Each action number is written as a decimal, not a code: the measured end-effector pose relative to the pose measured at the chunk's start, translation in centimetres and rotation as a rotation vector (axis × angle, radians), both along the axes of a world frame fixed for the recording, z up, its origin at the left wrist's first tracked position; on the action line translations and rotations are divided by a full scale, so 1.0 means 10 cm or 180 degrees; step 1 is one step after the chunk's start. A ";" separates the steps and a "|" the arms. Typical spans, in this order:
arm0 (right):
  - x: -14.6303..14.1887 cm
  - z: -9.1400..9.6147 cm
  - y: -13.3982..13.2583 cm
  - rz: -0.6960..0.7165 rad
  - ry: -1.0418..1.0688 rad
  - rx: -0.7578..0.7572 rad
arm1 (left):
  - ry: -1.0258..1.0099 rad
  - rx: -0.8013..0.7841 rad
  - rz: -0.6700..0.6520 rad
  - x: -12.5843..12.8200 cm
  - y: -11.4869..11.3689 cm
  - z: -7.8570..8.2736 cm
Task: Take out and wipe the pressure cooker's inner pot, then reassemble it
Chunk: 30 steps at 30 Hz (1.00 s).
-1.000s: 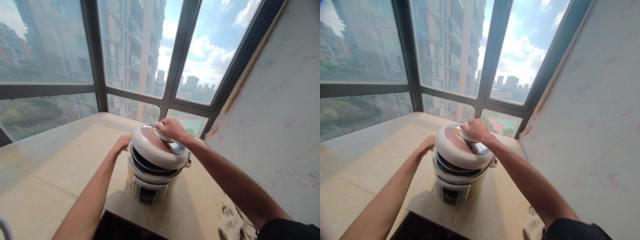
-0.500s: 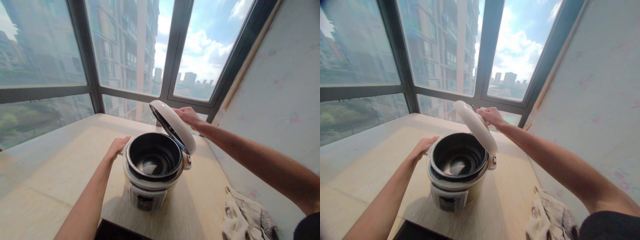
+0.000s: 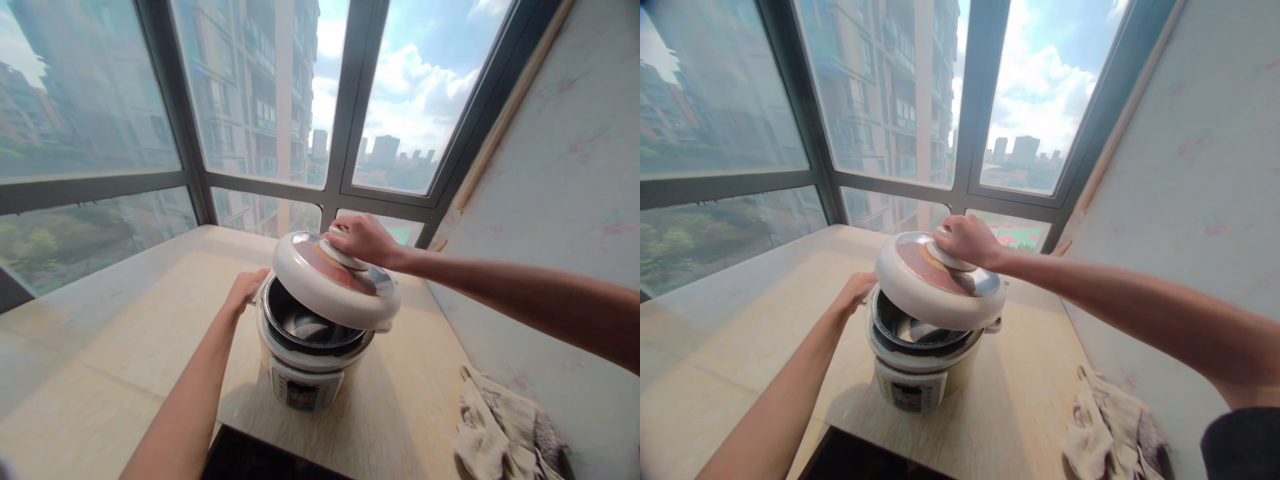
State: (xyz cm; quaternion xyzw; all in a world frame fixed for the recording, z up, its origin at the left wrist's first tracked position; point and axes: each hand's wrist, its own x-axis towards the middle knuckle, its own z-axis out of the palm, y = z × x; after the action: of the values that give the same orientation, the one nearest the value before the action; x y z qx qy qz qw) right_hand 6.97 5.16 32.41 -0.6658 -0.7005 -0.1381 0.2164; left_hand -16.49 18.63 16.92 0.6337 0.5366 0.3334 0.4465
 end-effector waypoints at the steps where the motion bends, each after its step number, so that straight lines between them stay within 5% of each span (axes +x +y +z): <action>1: -0.02 0.04 0.00 -0.0058 -0.0151 -0.0016 | -0.0003 -0.0007 0.0013 0.00 0.00 -0.01; 10: 0.26 0.51 0.10 -0.0537 -0.0384 -0.0016 | -0.0022 0.0003 0.0101 0.01 0.03 -0.02; 16: 0.81 0.51 0.10 -0.1332 -0.0466 -0.0182 | -0.0041 -0.0006 0.0059 0.00 0.01 0.00; 22: 1.34 0.23 0.05 -0.1949 -0.0416 -0.0454 | -0.0012 0.0011 0.0014 0.00 0.03 0.00; 30: 1.74 -0.56 0.15 -0.2372 -0.0400 -0.1013 | 0.0132 -0.0023 0.0194 0.02 0.07 -0.03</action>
State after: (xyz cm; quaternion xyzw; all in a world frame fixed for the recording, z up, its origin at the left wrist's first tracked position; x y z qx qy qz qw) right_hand 24.37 6.68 26.77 -0.8894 -0.4359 -0.1373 0.0026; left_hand -16.32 19.38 16.66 0.6222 0.5660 0.3317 0.4272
